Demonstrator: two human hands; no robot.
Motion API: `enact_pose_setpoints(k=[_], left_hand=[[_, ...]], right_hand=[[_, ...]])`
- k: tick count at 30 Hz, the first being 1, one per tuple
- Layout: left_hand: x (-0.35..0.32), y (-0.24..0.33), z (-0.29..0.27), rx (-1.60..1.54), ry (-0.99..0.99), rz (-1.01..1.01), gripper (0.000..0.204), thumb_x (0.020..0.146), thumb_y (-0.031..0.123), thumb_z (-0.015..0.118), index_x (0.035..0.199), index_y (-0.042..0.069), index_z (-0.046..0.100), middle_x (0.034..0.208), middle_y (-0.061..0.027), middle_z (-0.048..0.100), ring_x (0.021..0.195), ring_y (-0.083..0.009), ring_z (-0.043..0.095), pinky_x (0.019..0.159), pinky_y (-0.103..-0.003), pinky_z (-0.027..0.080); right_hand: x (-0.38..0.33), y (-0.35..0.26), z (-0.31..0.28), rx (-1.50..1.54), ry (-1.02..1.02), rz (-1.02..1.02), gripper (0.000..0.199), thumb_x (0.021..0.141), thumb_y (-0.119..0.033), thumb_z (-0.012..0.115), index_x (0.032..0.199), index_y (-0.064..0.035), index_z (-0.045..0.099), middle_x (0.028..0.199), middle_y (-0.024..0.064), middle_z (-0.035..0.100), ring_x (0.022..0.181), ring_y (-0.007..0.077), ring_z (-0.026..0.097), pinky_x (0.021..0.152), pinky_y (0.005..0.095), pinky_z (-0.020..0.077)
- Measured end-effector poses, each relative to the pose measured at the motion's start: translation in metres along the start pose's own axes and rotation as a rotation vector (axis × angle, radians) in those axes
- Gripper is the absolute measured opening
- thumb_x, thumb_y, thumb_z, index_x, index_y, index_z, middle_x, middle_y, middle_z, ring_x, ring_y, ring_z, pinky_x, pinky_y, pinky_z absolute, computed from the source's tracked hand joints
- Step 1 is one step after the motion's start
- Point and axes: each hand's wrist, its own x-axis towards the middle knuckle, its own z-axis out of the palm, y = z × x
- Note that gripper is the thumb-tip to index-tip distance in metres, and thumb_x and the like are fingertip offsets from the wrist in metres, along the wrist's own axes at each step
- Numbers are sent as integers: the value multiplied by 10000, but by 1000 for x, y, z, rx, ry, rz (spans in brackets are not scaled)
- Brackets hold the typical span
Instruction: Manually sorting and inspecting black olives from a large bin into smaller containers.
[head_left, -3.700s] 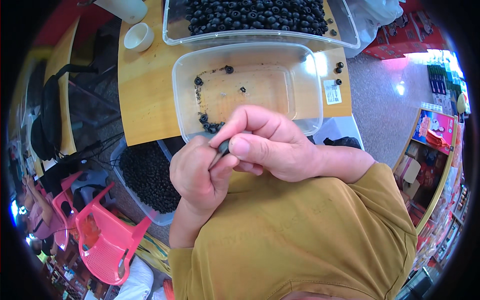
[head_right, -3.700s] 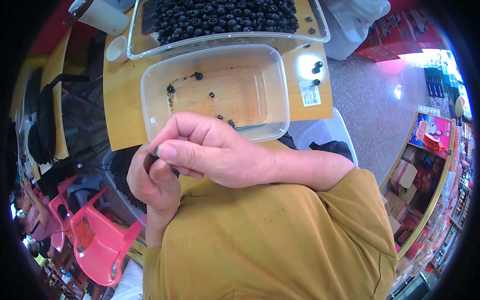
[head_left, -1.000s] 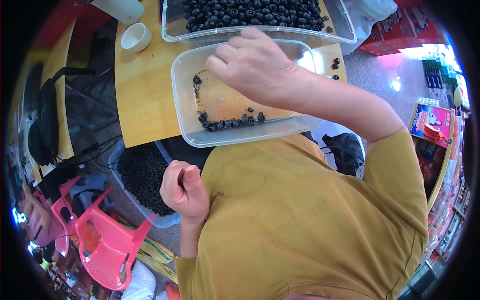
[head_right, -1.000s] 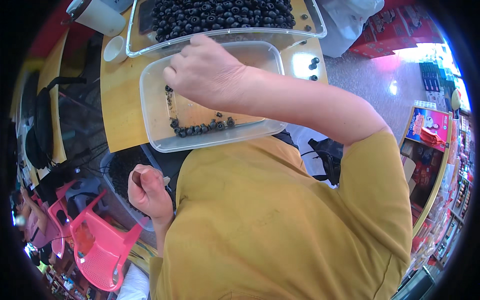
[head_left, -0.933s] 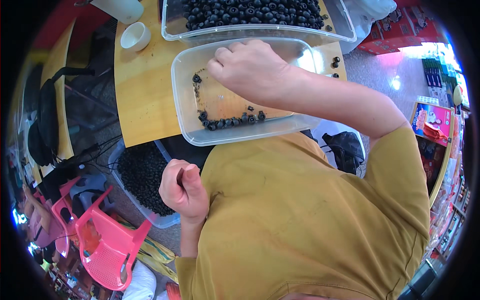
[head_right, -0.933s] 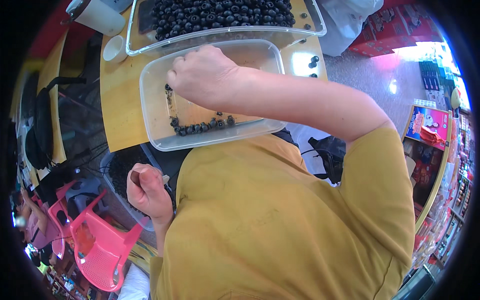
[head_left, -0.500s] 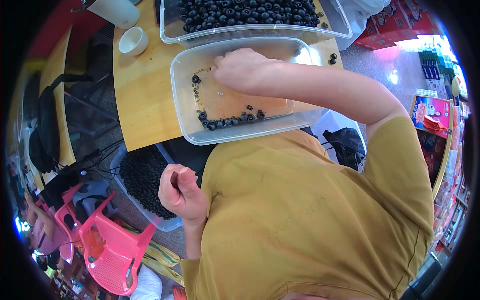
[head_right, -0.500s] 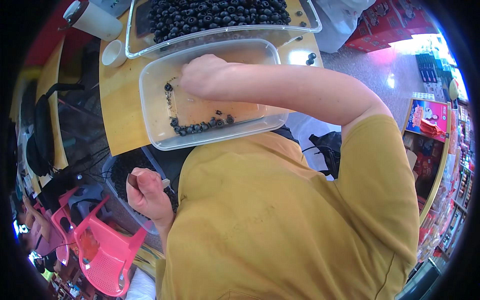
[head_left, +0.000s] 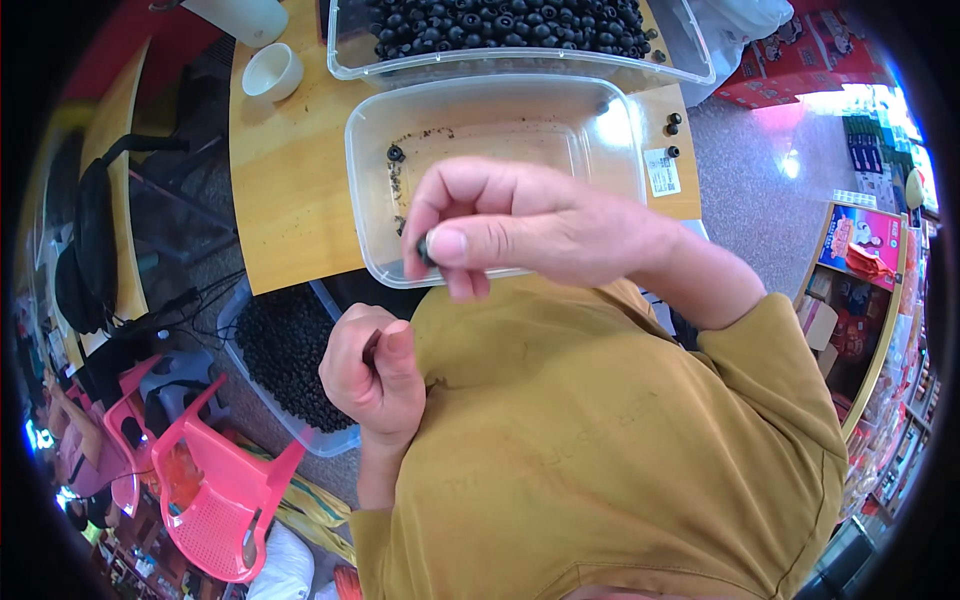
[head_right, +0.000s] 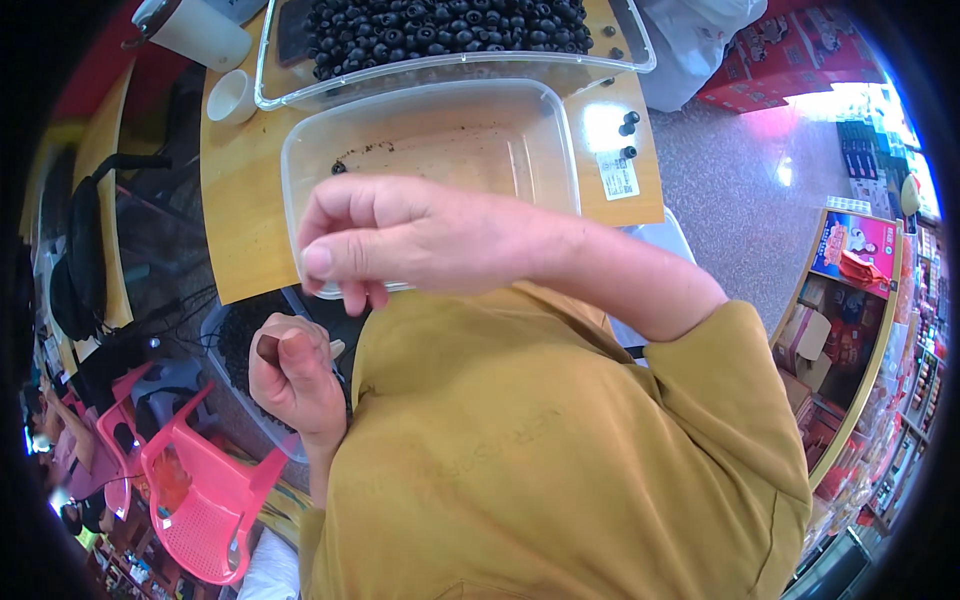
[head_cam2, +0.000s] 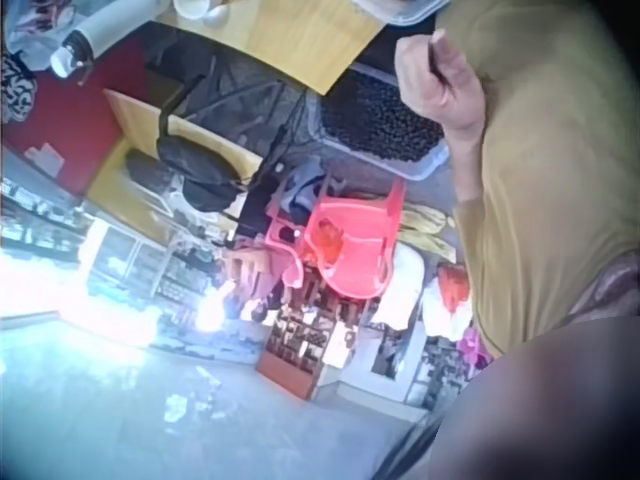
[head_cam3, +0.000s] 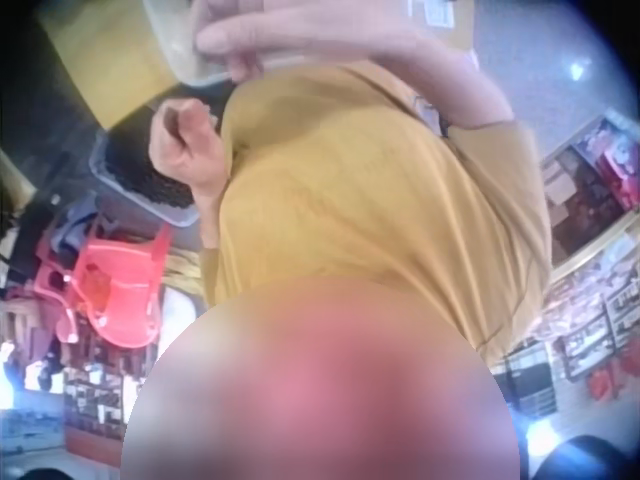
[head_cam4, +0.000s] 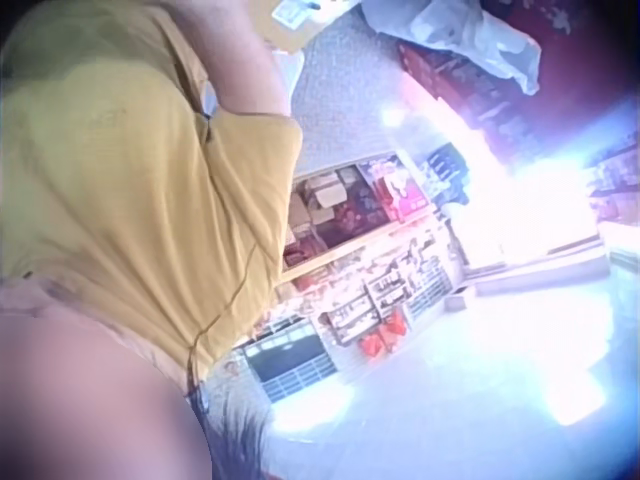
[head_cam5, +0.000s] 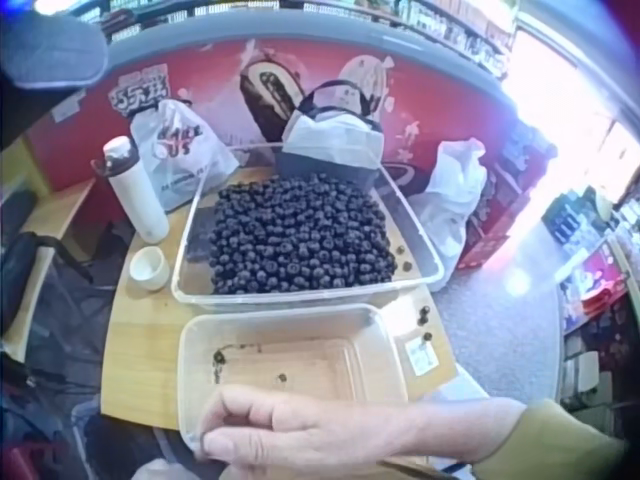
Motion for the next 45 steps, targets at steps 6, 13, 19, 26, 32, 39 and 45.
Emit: enact_pose_setpoints(k=[6, 13, 19, 26, 32, 39, 45], left_hand=[[12, 14, 13, -76, -34, 115, 178, 841, 113, 571, 722, 11, 487, 594, -64, 497, 489, -167, 442, 460, -258, 349], [13, 18, 17, -143, -70, 122, 228, 832, 199, 592, 741, 10, 502, 593, -61, 496, 487, -160, 441, 454, -254, 340], [14, 20, 20, -67, -98, 152, 321, 797, 304, 639, 778, 5, 525, 576, -43, 461, 475, -150, 405, 439, -259, 308], [14, 17, 24, -65, -93, 159, 310, 789, 300, 651, 824, 9, 549, 579, -39, 442, 487, -150, 411, 440, -256, 310], [21, 22, 26, 123, -110, 284, 305, 808, 304, 619, 734, 24, 524, 561, -61, 450, 461, -196, 436, 421, -289, 336], [24, 27, 33, 138, -85, 327, 266, 835, 253, 587, 704, 35, 508, 572, -75, 486, 461, -220, 473, 415, -299, 366], [19, 20, 30, 222, -142, 330, 261, 833, 245, 591, 707, 32, 509, 573, -79, 489, 457, -224, 473, 412, -301, 368]], right_hand=[[-10, 3, 19, 277, -26, -37, 202, 883, -193, 540, 997, -29, 510, 799, 5, 524, 651, 61, 465, 604, 198, 393], [-16, -1, 23, 360, 25, -4, 207, 839, -185, 605, 972, -40, 541, 747, -18, 498, 624, 51, 441, 566, 190, 367], [-17, 9, 23, 465, 29, -17, 187, 827, -172, 620, 942, -43, 547, 707, -7, 508, 584, 58, 438, 515, 190, 349], [-18, 14, 25, 510, 61, -2, 151, 820, -144, 624, 912, -43, 557, 713, 25, 544, 515, 68, 437, 442, 193, 326], [-19, 23, 27, 504, 100, -104, 129, 837, -123, 600, 920, -41, 545, 783, 45, 558, 515, 73, 450, 444, 198, 342], [-21, 31, 28, 456, 75, -202, 111, 867, -107, 550, 952, -44, 515, 827, 68, 547, 532, 78, 452, 466, 202, 355], [-21, 38, 31, 412, 136, -304, 109, 885, -117, 523, 968, -51, 499, 787, 58, 529, 525, 77, 425, 469, 205, 356]])
